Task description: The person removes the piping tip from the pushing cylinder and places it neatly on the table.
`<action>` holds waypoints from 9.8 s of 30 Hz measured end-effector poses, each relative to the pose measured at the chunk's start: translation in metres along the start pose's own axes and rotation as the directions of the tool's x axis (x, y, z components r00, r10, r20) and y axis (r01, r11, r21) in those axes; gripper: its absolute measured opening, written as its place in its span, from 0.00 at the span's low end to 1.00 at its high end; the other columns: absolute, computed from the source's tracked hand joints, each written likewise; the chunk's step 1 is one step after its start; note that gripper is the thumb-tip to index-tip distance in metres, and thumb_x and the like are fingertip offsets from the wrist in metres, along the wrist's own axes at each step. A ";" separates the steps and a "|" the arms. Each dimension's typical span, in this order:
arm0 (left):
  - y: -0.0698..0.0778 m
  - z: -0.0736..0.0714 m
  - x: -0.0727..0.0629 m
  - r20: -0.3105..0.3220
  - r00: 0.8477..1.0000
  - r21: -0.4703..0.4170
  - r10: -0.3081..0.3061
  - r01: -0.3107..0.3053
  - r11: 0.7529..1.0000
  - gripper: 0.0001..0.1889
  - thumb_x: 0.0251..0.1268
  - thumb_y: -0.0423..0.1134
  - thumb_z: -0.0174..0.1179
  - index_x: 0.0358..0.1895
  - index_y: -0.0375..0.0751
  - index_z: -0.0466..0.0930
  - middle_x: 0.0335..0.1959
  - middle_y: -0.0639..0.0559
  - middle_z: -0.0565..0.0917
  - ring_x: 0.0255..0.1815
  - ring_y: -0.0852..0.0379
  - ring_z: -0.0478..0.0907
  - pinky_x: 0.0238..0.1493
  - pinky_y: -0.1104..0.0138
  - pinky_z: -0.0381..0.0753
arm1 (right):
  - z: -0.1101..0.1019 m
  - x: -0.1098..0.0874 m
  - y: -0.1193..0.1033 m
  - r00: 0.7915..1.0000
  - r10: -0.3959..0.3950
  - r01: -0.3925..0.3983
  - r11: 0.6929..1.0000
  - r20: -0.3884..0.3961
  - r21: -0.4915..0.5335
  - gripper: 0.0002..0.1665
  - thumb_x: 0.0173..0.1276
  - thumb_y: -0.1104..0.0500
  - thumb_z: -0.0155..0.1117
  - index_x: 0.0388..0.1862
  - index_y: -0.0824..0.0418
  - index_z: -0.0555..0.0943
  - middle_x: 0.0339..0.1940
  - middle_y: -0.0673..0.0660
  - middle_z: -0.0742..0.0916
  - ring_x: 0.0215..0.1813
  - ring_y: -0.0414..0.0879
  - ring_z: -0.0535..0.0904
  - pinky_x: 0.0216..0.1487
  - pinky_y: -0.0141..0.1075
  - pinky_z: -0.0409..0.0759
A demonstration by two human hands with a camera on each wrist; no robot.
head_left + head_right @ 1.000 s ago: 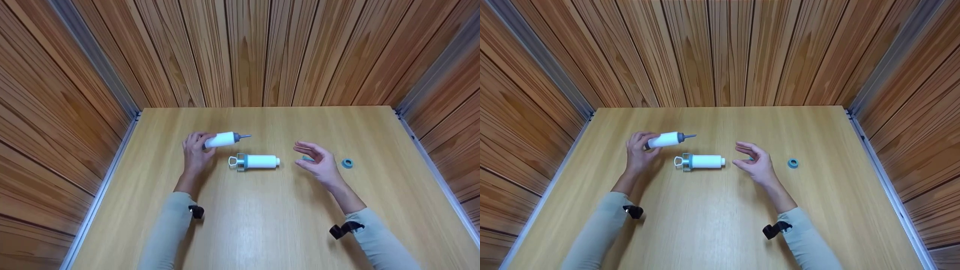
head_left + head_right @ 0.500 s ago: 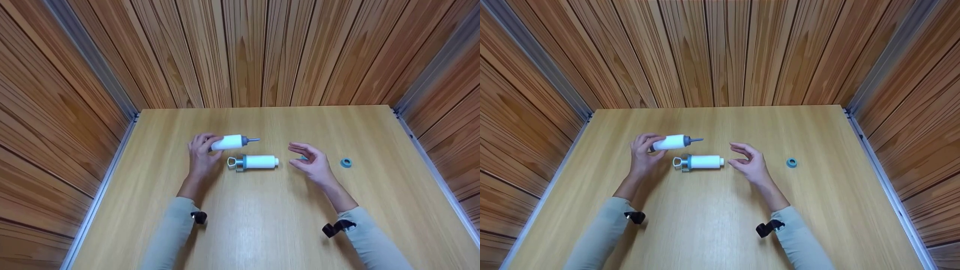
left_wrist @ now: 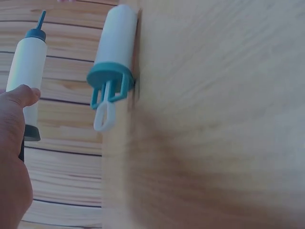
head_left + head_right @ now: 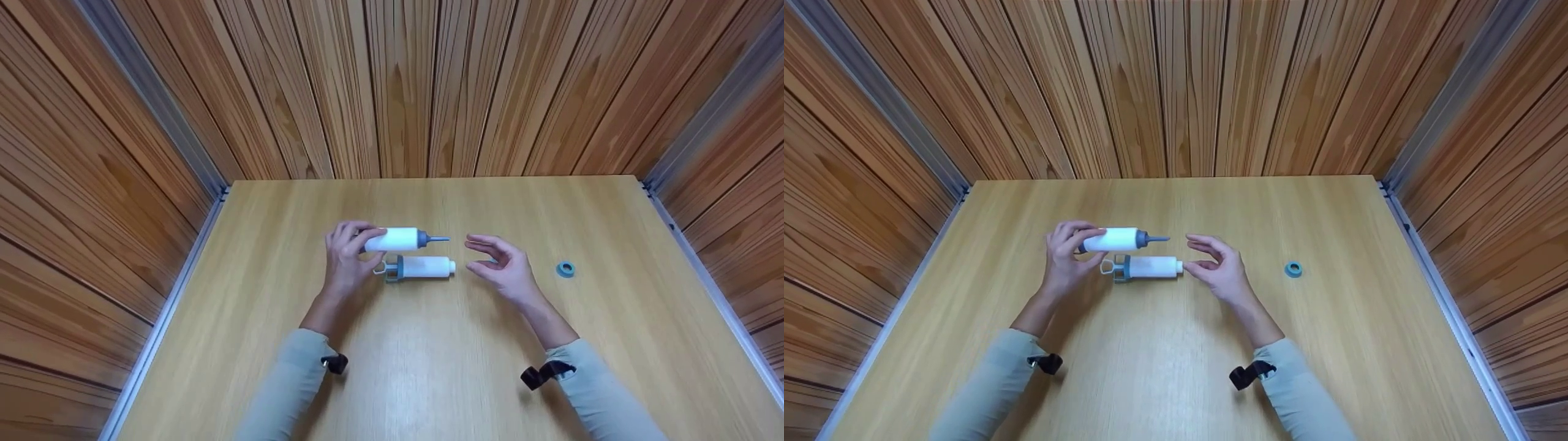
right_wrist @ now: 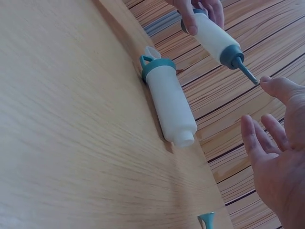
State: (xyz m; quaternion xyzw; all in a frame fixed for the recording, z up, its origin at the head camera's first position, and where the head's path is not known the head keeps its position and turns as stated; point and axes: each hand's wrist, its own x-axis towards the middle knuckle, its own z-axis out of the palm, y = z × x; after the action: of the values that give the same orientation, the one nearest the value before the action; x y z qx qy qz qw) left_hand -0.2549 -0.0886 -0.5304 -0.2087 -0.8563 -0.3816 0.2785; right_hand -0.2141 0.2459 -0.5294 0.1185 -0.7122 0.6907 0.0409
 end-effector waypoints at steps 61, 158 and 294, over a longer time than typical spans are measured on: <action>0.053 0.010 0.003 0.143 0.945 -0.025 0.295 -0.294 0.955 0.22 0.63 0.42 0.86 0.60 0.51 0.93 0.59 0.47 0.92 0.64 0.45 0.85 0.67 0.45 0.77 | 0.005 -0.006 -0.016 0.998 0.059 -0.057 0.984 0.008 -0.166 0.24 0.69 0.72 0.81 0.63 0.70 0.88 0.51 0.38 0.93 0.57 0.38 0.91 0.61 0.32 0.91; 0.081 -0.007 -0.002 0.233 0.885 0.001 0.404 -0.415 0.910 0.22 0.63 0.45 0.86 0.59 0.49 0.92 0.55 0.50 0.95 0.56 0.49 0.93 0.49 0.59 0.82 | 0.009 -0.026 -0.029 0.951 -0.216 0.241 0.966 0.222 -0.094 0.13 0.79 0.77 0.60 0.58 0.76 0.73 0.44 0.43 0.87 0.41 0.37 0.85 0.40 0.29 0.85; 0.098 -0.013 0.000 0.161 0.895 0.015 0.416 -0.424 0.906 0.21 0.60 0.43 0.87 0.56 0.50 0.94 0.53 0.51 0.96 0.54 0.50 0.93 0.53 0.59 0.82 | 0.007 -0.030 -0.041 0.947 -0.249 0.258 0.966 0.202 -0.020 0.08 0.82 0.78 0.52 0.56 0.79 0.70 0.38 0.44 0.87 0.34 0.33 0.80 0.31 0.27 0.75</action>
State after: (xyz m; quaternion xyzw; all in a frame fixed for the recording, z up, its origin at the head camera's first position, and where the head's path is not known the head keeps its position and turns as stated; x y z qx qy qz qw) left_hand -0.1951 -0.0379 -0.4711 -0.4104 -0.8192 -0.2739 0.2924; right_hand -0.1752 0.2418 -0.4965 0.2762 -0.7073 0.6478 0.0609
